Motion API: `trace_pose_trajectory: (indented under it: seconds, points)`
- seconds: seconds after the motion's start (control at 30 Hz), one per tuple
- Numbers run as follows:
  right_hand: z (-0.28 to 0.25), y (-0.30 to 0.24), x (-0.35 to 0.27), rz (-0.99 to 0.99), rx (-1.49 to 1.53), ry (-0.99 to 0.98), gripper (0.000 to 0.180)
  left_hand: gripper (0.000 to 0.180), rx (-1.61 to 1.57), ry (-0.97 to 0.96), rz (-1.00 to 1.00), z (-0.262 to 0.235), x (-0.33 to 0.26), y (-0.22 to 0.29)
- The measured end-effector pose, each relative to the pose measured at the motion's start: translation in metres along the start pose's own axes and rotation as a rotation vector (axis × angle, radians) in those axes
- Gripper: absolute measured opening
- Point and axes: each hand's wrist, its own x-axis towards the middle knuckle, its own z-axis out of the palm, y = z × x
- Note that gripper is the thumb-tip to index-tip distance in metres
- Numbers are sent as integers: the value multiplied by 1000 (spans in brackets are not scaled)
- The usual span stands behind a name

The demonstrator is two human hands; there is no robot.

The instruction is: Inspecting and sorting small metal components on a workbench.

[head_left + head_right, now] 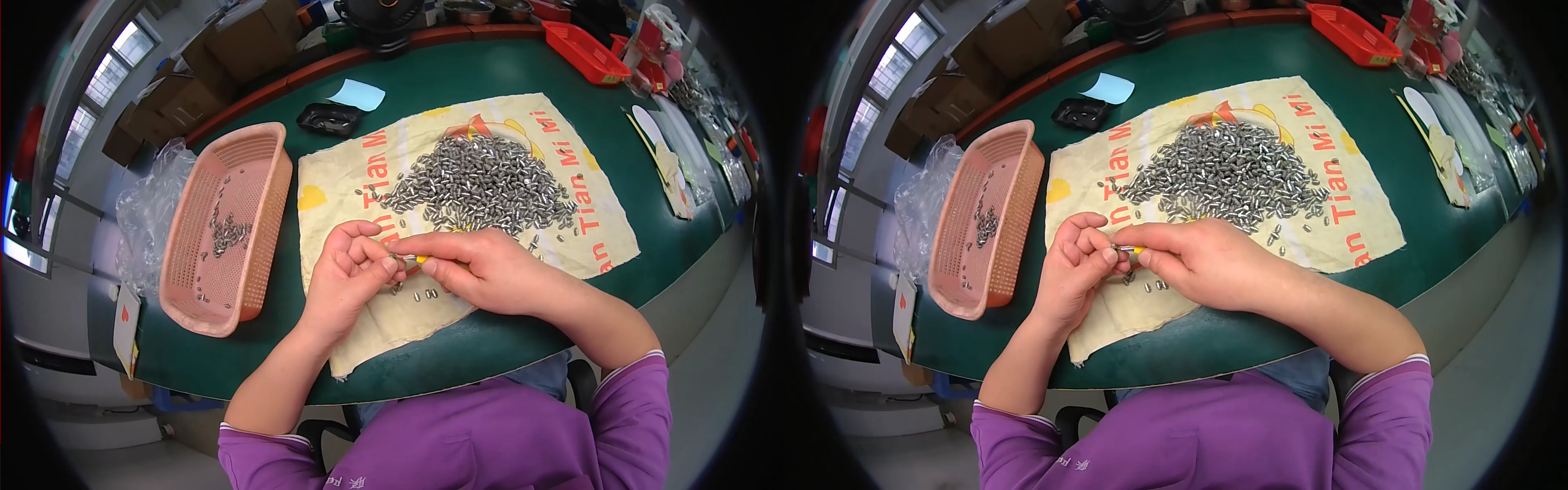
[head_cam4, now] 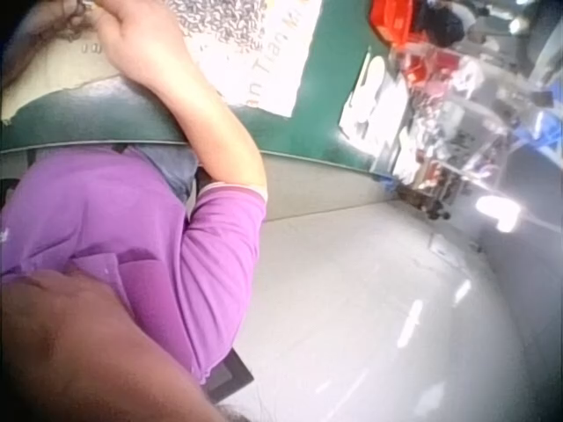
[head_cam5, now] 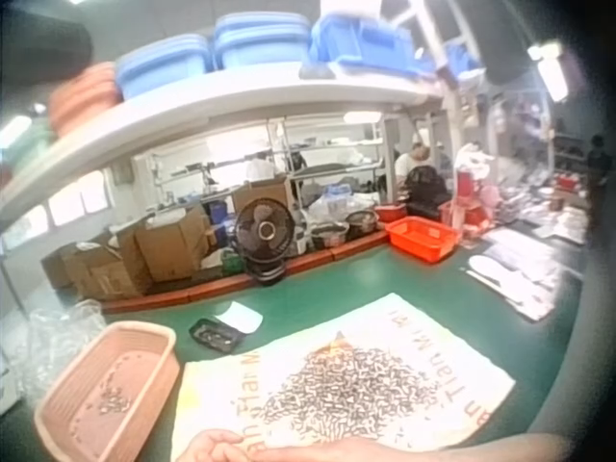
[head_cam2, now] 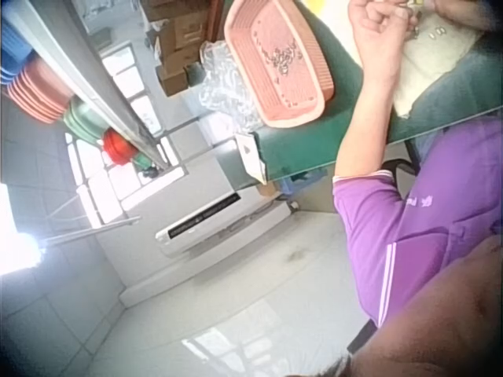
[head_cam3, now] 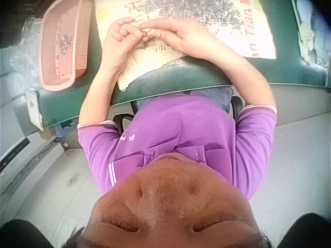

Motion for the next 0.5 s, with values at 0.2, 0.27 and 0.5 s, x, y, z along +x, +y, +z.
trace_pose_trajectory:
  seconds: [0.2, 0.27, 0.5]
  points:
    - [4, 6, 0, -50, -83, 58, 34, 45, 84, 35, 36, 5, -1, -1]
    - [6, 10, 2, -53, -248, 243, 34, 46, 95, 35, 35, 8, -3, 2]
    - [-38, 16, 10, 105, -430, 466, 34, 21, 171, 34, 97, 1, -1, 0]
